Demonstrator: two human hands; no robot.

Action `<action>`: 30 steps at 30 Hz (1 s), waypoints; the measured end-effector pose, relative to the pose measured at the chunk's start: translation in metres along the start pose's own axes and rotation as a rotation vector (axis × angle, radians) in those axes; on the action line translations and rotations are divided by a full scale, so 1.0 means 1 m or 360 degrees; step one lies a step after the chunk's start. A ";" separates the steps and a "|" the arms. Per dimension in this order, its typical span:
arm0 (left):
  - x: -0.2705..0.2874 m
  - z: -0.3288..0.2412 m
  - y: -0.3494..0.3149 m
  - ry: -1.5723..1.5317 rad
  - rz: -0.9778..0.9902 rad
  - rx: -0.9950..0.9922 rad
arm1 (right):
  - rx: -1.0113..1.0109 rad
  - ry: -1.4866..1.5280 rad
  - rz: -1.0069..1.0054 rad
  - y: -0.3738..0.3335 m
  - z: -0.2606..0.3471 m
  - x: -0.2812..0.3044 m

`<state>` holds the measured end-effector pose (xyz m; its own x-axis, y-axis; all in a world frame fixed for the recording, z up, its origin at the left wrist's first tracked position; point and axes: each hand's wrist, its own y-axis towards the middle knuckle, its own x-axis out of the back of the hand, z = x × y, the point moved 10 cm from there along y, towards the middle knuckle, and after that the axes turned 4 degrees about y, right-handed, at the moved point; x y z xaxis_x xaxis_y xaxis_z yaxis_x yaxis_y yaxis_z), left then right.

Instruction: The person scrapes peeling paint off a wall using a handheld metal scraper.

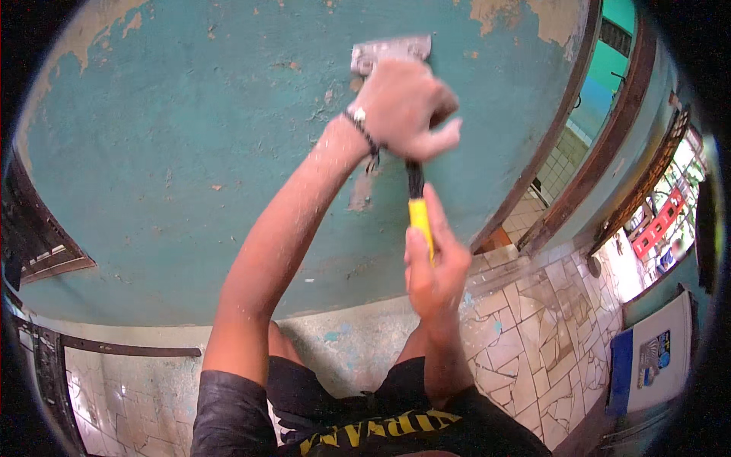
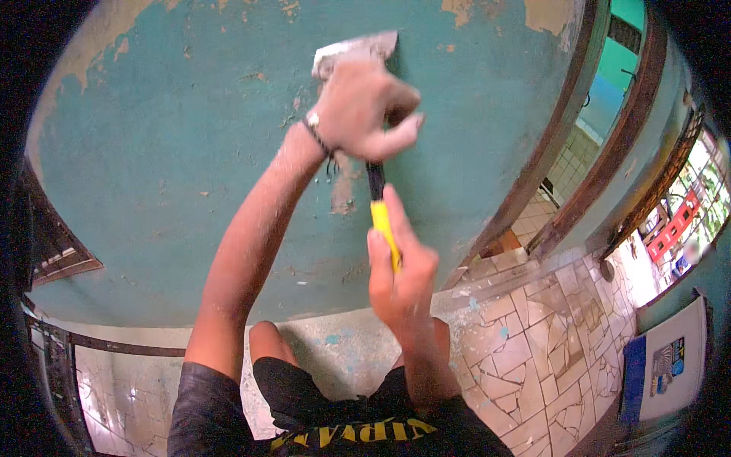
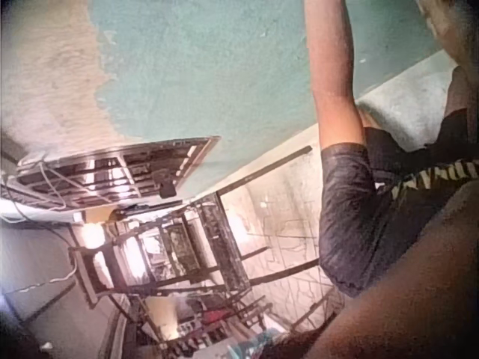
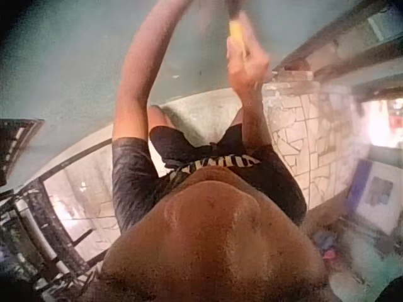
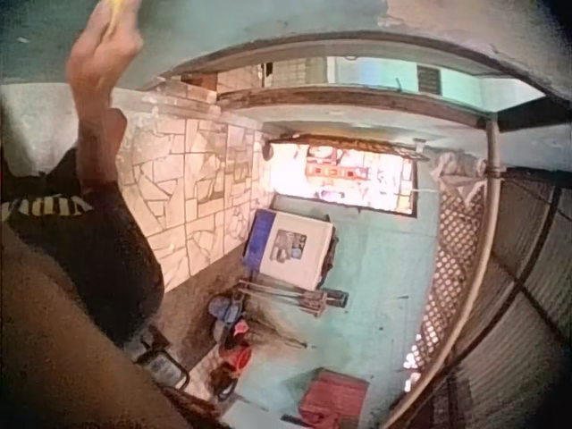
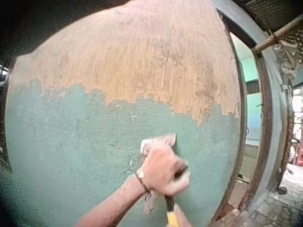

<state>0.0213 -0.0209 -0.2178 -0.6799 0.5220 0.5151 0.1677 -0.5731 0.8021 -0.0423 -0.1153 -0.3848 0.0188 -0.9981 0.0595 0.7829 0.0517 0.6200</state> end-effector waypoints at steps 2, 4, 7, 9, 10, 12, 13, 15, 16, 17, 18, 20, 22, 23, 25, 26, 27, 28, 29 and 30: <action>0.007 0.008 0.012 0.0023 -0.0039 0.0029 | 0.0029 0.0004 0.0012 0.015 0.005 -0.003; 0.009 0.012 0.017 -0.0016 -0.0061 0.0088 | 0.0012 0.0101 -0.0016 0.019 0.004 -0.003; -0.002 -0.002 -0.004 0.0031 -0.0049 0.0034 | -0.0151 0.0188 0.0023 0.000 -0.021 -0.007; -0.019 -0.011 -0.042 -0.0039 -0.0023 0.0108 | -0.0191 0.0217 0.0046 -0.030 -0.050 -0.014; -0.033 -0.018 -0.062 -0.0120 0.0089 0.0183 | -0.0210 0.0244 0.0057 -0.050 -0.065 -0.017; -0.054 -0.037 -0.108 -0.0133 0.0113 0.0148 | -0.0202 -0.0010 0.0058 -0.089 -0.098 -0.023; -0.060 -0.049 -0.131 -0.0030 0.0167 0.0136 | 0.0014 -0.0101 0.0010 -0.106 -0.106 -0.029; -0.085 -0.057 -0.183 -0.0160 0.0378 0.0258 | 0.0236 -0.0188 -0.0032 -0.136 -0.116 -0.035; -0.084 -0.060 -0.194 -0.0206 0.0356 0.0299 | 0.0167 -0.0202 0.0038 -0.147 -0.125 -0.039; -0.079 -0.061 -0.195 -0.0248 0.0336 0.0344 | 0.0096 -0.0212 0.0111 -0.149 -0.126 -0.045; -0.075 -0.059 -0.192 -0.0245 0.0328 0.0343 | 0.0002 -0.0184 0.0125 -0.151 -0.127 -0.046; -0.063 -0.054 -0.177 -0.0192 0.0315 0.0257 | 0.0074 -0.0209 0.0098 -0.141 -0.111 -0.051; -0.043 -0.036 -0.156 -0.0181 0.0223 0.0275 | 0.0139 -0.0235 0.0074 -0.117 -0.088 -0.051; -0.030 -0.026 -0.145 -0.0183 0.0148 0.0284 | 0.0275 -0.0227 0.0058 -0.101 -0.068 -0.051; -0.012 -0.017 -0.119 -0.0181 0.0143 0.0225 | 0.0391 -0.0217 0.0046 -0.081 -0.035 -0.049; -0.001 -0.017 -0.105 -0.0142 0.0066 0.0149 | 0.0215 -0.0166 0.0097 -0.071 -0.032 -0.046; 0.007 -0.013 -0.094 -0.0048 0.0056 0.0128 | 0.0042 -0.0103 0.0154 -0.063 -0.030 -0.049; 0.013 -0.008 -0.083 -0.0036 0.0078 0.0142 | 0.0024 -0.0097 0.0158 -0.057 -0.020 -0.051; 0.015 -0.004 -0.073 -0.0035 0.0098 0.0148 | 0.0063 -0.0063 0.0144 -0.050 -0.009 -0.052; 0.021 0.001 -0.067 -0.0038 0.0080 0.0145 | 0.0117 -0.0020 0.0136 -0.043 0.000 -0.054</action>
<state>-0.0036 0.0285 -0.2603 -0.6520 0.5094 0.5616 0.2663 -0.5397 0.7986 -0.0774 -0.0640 -0.4144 0.0751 -0.9894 0.1240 0.7311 0.1392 0.6680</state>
